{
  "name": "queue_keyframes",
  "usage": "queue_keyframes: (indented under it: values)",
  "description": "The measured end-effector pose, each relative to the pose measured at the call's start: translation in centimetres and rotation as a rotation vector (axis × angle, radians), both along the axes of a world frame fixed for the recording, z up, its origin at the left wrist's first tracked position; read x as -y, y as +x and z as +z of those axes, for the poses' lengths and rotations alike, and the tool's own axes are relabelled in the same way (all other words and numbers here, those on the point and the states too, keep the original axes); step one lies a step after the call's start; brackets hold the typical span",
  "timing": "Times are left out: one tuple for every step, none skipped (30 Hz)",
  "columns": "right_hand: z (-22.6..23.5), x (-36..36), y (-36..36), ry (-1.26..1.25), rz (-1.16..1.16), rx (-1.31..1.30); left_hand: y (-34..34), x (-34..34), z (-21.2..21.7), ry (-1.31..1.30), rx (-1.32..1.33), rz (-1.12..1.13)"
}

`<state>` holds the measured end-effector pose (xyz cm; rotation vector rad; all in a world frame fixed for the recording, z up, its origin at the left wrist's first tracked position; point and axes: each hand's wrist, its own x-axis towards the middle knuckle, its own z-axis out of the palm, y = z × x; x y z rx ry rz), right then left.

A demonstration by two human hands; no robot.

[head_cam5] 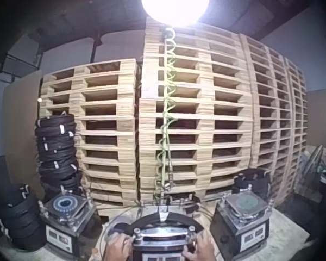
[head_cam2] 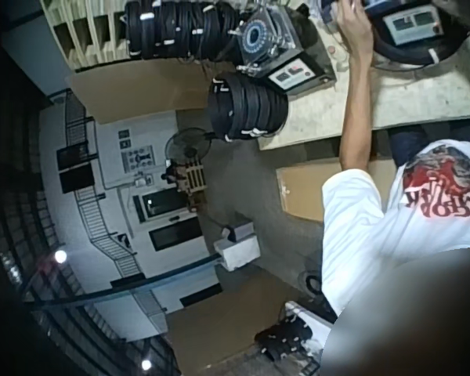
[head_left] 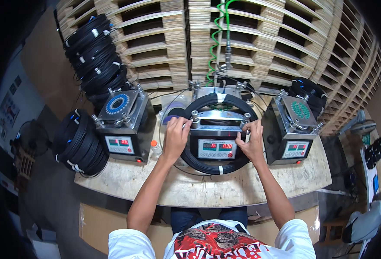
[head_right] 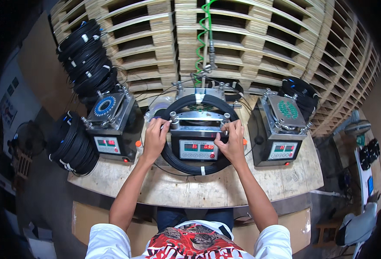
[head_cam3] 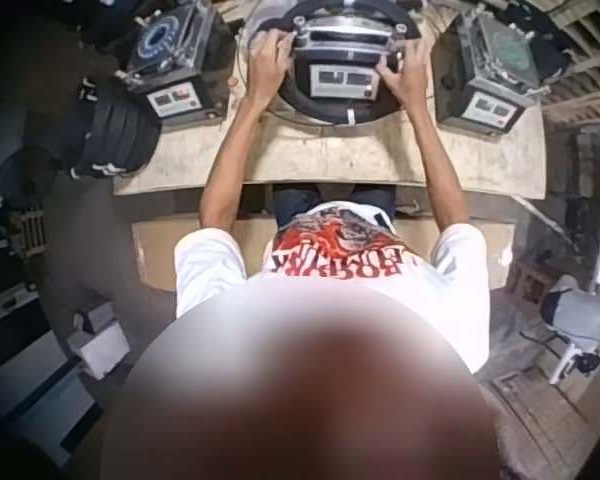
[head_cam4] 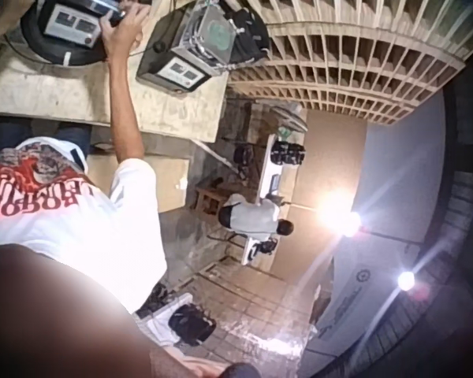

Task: Placing cable coils into a machine and securing components.

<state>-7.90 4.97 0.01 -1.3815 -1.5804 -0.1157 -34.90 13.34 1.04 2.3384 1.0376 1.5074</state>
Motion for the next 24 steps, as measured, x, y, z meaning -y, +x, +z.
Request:
queue_keyframes:
  values:
    - [-0.3,0.2,0.7,0.008,0.044,-0.085,-0.2,-0.3,-0.5,0.039,-0.036,0.034]
    - [0.0,0.6,0.8,0.015,0.064,-0.138,-0.2,-0.2,-0.4,0.073,-0.042,0.104]
    - [0.5,1.0,0.7,0.022,0.084,-0.192,-0.1,0.0,-0.1,0.106,-0.049,0.175]
    - [0.9,1.1,0.7,0.042,0.118,-0.223,0.1,-0.2,-0.2,0.072,-0.032,0.156]
    - [0.6,1.0,0.9,0.081,0.122,-0.212,0.3,-0.1,-0.1,0.082,0.000,0.160]
    - [0.4,0.7,1.5,0.059,0.151,-0.425,0.5,-0.5,-0.5,0.043,0.065,0.091]
    - [0.1,0.4,2.0,0.038,0.179,-0.638,0.8,-0.7,-1.0,0.003,0.129,0.023]
    - [-0.1,0.0,1.9,0.100,0.203,-0.601,1.1,-0.8,-1.0,0.000,0.124,0.013]
    - [-0.3,0.2,1.9,0.096,0.112,-0.477,1.5,-0.8,-0.9,0.016,0.153,0.002]
    - [-0.3,0.4,2.2,0.042,0.082,-0.479,1.9,-0.9,-0.9,0.031,0.183,-0.008]
    - [0.4,0.6,2.2,-0.015,0.053,-0.482,2.0,-1.1,-1.1,0.024,0.176,-0.017]
    - [0.7,0.6,1.9,-0.042,0.037,-0.508,1.9,-1.5,-1.4,0.020,0.170,-0.015]
    - [0.9,0.6,1.5,-0.069,0.021,-0.533,1.8,-1.7,-1.7,0.016,0.165,-0.012]
    - [1.6,1.1,1.2,-0.178,-0.063,-0.521,1.8,-1.7,-1.8,-0.002,0.182,-0.011]
    - [1.1,0.3,1.3,-0.106,-0.100,-0.470,1.9,-1.7,-1.7,-0.020,0.190,0.012]
    - [1.0,-0.2,1.7,-0.125,-0.093,-0.445,1.9,-1.9,-1.9,-0.055,0.203,0.009]
    - [1.4,-0.3,1.7,-0.144,-0.079,-0.417,1.7,-2.2,-2.1,-0.090,0.217,0.013]
    - [1.8,0.1,1.8,-0.147,-0.082,-0.420,1.4,-2.5,-2.3,-0.161,0.204,-0.010]
    - [2.3,0.6,1.9,-0.206,-0.121,-0.409,1.4,-2.6,-2.7,-0.165,0.201,-0.011]
    - [2.8,0.9,1.9,-0.262,-0.159,-0.398,1.5,-2.6,-2.8,-0.216,0.212,-0.033]
    - [2.6,0.8,1.9,-0.262,-0.160,-0.399,1.5,-2.6,-2.9,-0.267,0.224,-0.053]
    - [2.0,0.6,1.8,-0.169,-0.091,-0.403,1.5,-2.6,-3.0,-0.267,0.223,-0.053]
    - [1.6,0.5,1.6,-0.079,-0.023,-0.406,1.4,-2.4,-3.1,-0.288,0.234,-0.053]
    - [1.3,0.6,1.4,0.011,0.046,-0.408,1.4,-2.3,-3.3,-0.309,0.245,-0.053]
